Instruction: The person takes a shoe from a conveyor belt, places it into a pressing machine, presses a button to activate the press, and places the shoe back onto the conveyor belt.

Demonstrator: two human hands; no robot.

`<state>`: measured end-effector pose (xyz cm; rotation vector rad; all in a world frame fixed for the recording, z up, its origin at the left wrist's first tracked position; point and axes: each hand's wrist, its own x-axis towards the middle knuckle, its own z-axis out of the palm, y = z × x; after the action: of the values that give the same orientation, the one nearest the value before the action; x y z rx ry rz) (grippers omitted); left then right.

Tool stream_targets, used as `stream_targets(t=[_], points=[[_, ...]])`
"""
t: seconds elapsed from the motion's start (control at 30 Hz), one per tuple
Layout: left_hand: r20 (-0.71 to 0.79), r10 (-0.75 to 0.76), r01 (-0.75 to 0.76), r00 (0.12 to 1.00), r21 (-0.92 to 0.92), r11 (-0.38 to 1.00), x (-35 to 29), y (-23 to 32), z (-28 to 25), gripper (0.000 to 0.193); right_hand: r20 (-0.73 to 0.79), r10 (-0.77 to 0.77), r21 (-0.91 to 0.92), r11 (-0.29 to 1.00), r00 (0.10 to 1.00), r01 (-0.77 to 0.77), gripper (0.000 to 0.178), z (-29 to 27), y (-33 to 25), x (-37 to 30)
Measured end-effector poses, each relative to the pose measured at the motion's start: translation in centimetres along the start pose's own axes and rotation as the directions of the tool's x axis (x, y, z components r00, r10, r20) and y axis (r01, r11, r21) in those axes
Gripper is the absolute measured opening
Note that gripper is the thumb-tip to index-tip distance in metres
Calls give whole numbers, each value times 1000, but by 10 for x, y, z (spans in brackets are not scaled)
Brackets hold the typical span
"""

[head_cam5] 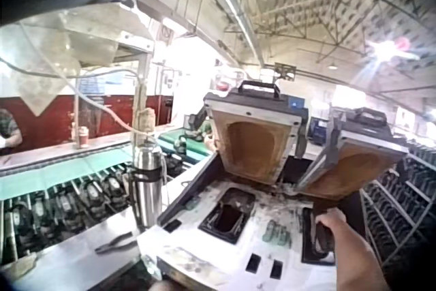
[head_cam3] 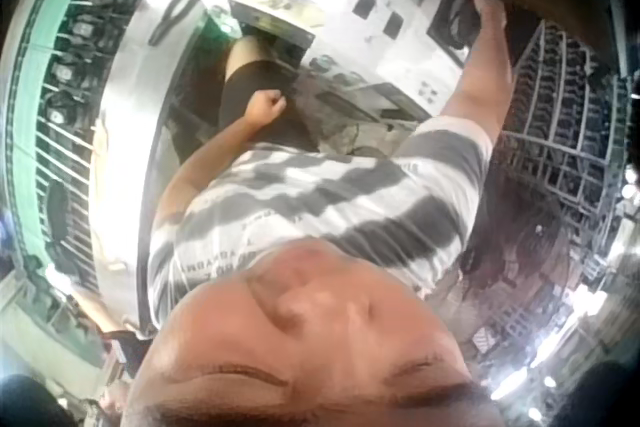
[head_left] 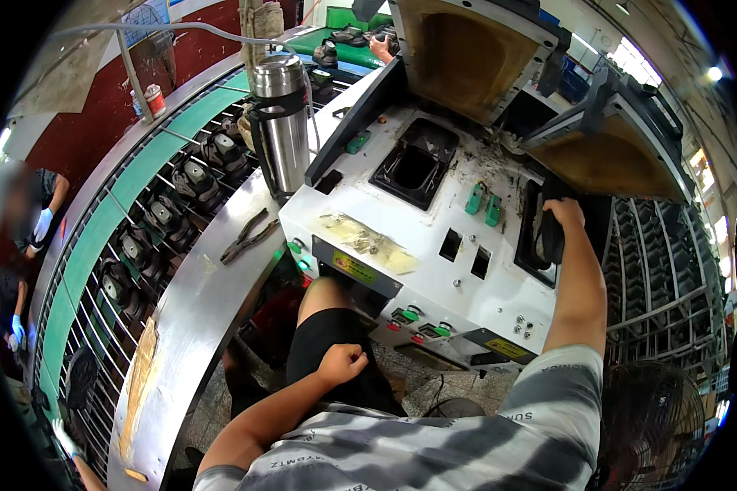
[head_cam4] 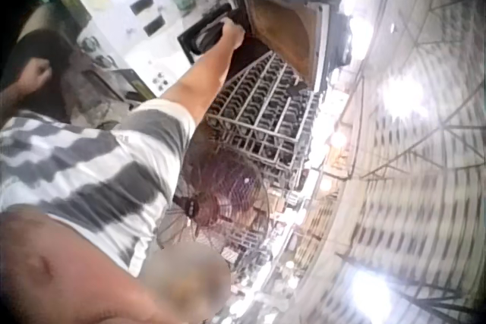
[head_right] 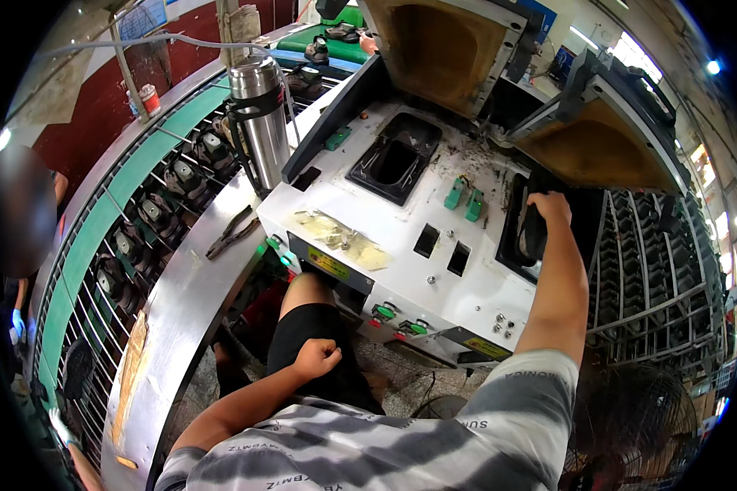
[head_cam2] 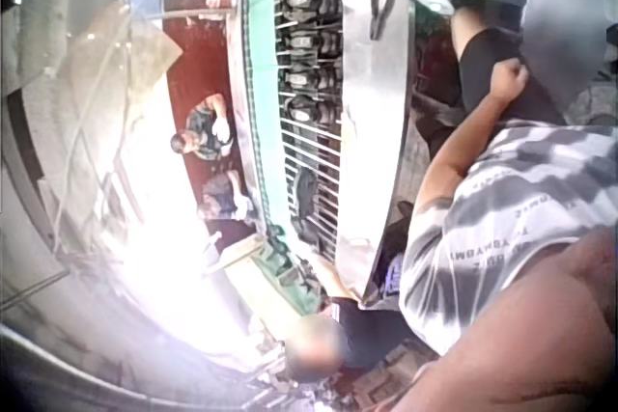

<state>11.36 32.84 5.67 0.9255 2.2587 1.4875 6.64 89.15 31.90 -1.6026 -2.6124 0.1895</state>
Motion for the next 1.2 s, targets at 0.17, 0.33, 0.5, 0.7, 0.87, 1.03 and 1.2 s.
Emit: stream_targets(t=[0.17, 0.33, 0.5, 0.7, 0.87, 1.03, 1.2], points=[[-43, -2, 1, 999, -18, 1000, -3, -6, -4, 25, 3, -19, 54, 998, 1000, 19, 84, 5, -3, -29], [-32, -10, 12, 999, 60, 998, 1, 9, 8, 25, -168, -40, 31, 998, 985, 46, 74, 25, 33, -45], [80, -164, 142, 983, 229, 963, 6, 27, 18, 24, -539, -168, 416, 799, 825, 435, 37, 46, 121, -128], [548, 114, -153, 829, 26, 988, 49, 37, 82, 26, -756, 177, 264, 963, 631, 46, 33, 212, 323, -290], [389, 91, -79, 917, -47, 996, 104, 44, 129, 20, -454, -52, 305, 929, 890, 209, 38, 196, 249, -331], [308, 73, 51, 949, -375, 926, 73, 2, 65, 15, -242, -118, 557, 796, 963, 238, 35, 308, 329, -364], [-402, -225, 165, 888, -178, 970, -18, -82, -103, 15, 41, 40, 717, 694, 998, -58, 29, 337, 238, -360]])
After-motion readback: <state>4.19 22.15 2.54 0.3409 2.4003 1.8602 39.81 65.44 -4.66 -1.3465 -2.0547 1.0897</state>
